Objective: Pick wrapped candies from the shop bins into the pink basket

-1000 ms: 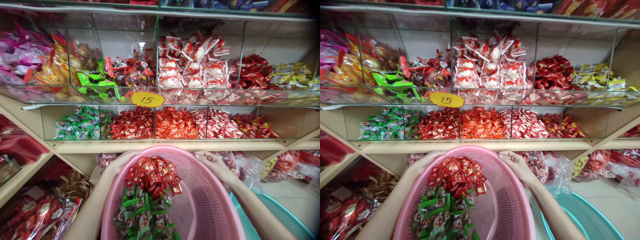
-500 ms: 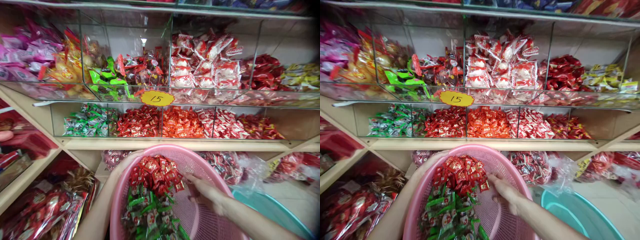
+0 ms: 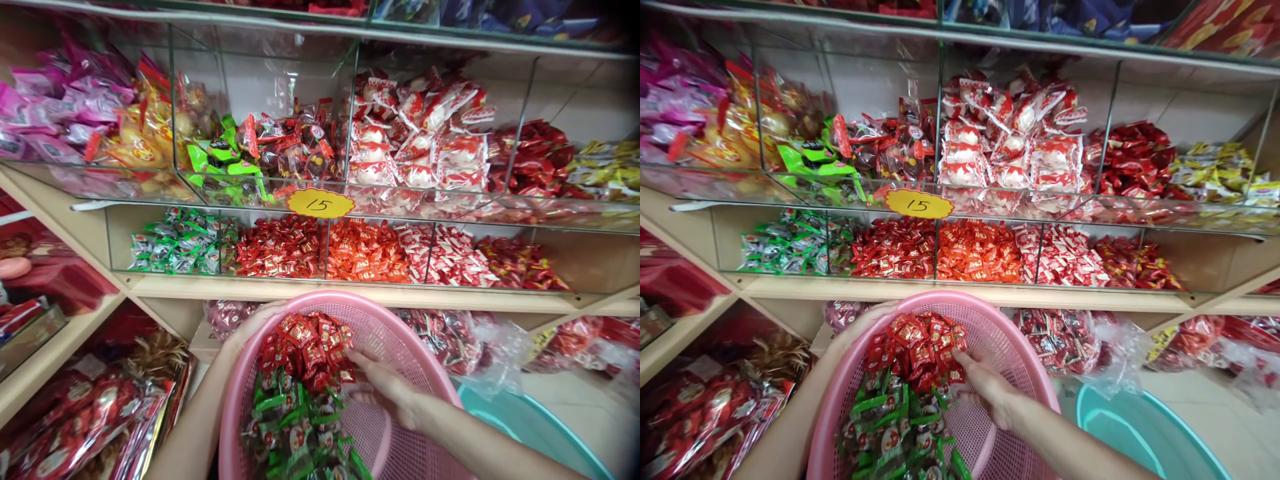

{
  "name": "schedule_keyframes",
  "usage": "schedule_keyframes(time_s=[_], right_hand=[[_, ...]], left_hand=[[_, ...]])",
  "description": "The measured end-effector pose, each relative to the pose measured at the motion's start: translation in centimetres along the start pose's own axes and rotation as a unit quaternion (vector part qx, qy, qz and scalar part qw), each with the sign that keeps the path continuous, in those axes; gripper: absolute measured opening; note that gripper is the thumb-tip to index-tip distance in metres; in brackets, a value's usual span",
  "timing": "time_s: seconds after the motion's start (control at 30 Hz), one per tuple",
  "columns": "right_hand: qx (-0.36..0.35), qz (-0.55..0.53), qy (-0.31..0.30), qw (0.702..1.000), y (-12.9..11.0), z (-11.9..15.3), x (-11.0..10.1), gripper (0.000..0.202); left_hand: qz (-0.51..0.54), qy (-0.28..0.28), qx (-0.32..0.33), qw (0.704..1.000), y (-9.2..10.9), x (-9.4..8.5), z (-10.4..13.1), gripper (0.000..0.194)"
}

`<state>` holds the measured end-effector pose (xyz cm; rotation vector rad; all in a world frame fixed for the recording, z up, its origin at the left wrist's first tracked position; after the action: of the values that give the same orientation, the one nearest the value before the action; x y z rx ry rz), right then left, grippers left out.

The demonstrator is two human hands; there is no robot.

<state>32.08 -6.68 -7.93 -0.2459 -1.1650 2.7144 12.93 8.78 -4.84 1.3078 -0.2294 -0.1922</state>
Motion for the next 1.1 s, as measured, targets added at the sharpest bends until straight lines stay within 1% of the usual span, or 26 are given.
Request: schedule_keyframes(time_s=[0.13, 0.2, 0.37, 0.47, 0.53, 0.63, 0.7, 0.73, 0.8, 0.83, 0.9, 0.97, 1.03, 1.1], right_hand=[[-0.018, 0.02, 0.007, 1.0, -0.1, 0.0, -0.2, 0.05], [-0.017, 0.007, 0.006, 1.0, -0.5, 0.0, -0.2, 0.053], [-0.001, -0.059, -0.022, 0.998, -1.3, 0.0, 0.9, 0.065], [-0.006, -0.049, -0.024, 0.999, -1.4, 0.0, 1.1, 0.073], [-0.009, -0.021, -0.015, 1.0, -1.4, 0.0, 0.7, 0.076], [-0.03, 0.024, 0.0, 0.999, -1.6, 0.5, -0.6, 0.076], [-0.072, 0.059, -0.005, 0.996, -2.2, 1.0, -1.4, 0.074], [-0.106, 0.083, -0.01, 0.991, -2.8, 1.4, -1.8, 0.072], [-0.203, 0.143, -0.008, 0.969, -4.6, 2.4, -2.6, 0.067], [-0.264, 0.174, 0.006, 0.949, -6.0, 3.0, -3.2, 0.061], [-0.386, 0.229, 0.055, 0.892, -9.3, 4.5, -4.4, 0.044], [-0.481, 0.27, 0.123, 0.825, -12.9, 5.7, -5.8, 0.029], [-0.533, 0.292, 0.206, 0.767, -16.4, 6.1, -7.4, 0.025], [-0.546, 0.333, 0.269, 0.72, -19.0, 5.4, -8.3, 0.023]], left_hand=[[0.003, -0.014, 0.004, 1.0, -0.1, 0.0, -0.1, 0.037], [0.002, -0.016, 0.006, 1.0, -0.1, 0.0, 0.0, 0.036], [0.018, -0.025, 0.015, 0.999, 0.1, 0.3, 0.0, 0.036], [0.023, -0.026, 0.01, 0.999, -0.1, 0.4, -0.1, 0.036], [0.019, -0.021, 0.001, 1.0, -0.5, 0.2, -0.2, 0.037], [-0.002, 0.008, -0.001, 1.0, -1.0, -0.8, -0.6, 0.039], [-0.016, 0.023, 0.006, 1.0, -1.2, -1.3, -0.8, 0.039], [-0.022, 0.026, 0.008, 0.999, -1.3, -1.5, -0.9, 0.038], [-0.034, 0.027, 0.011, 0.999, -1.4, -1.7, -1.0, 0.037], [-0.038, 0.025, 0.01, 0.999, -1.4, -1.7, -1.1, 0.037], [-0.042, 0.02, 0.01, 0.999, -1.5, -1.6, -1.1, 0.038], [-0.04, 0.019, 0.01, 0.999, -1.5, -1.5, -1.1, 0.041], [-0.044, 0.031, 0.008, 0.998, -1.4, -1.8, -0.9, 0.039], [-0.05, 0.047, 0.011, 0.998, -1.1, -2.1, -0.6, 0.033]])
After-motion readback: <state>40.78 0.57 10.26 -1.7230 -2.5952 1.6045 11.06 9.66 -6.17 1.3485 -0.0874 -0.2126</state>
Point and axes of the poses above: each hand's wrist, its own z-axis away from the middle knuckle, its own x-axis out of the palm, y = z × x, the point moved 8 cm from there along -z, towards the middle knuckle, and after that the axes turned 12 degrees about y, right-handed, at the moved point
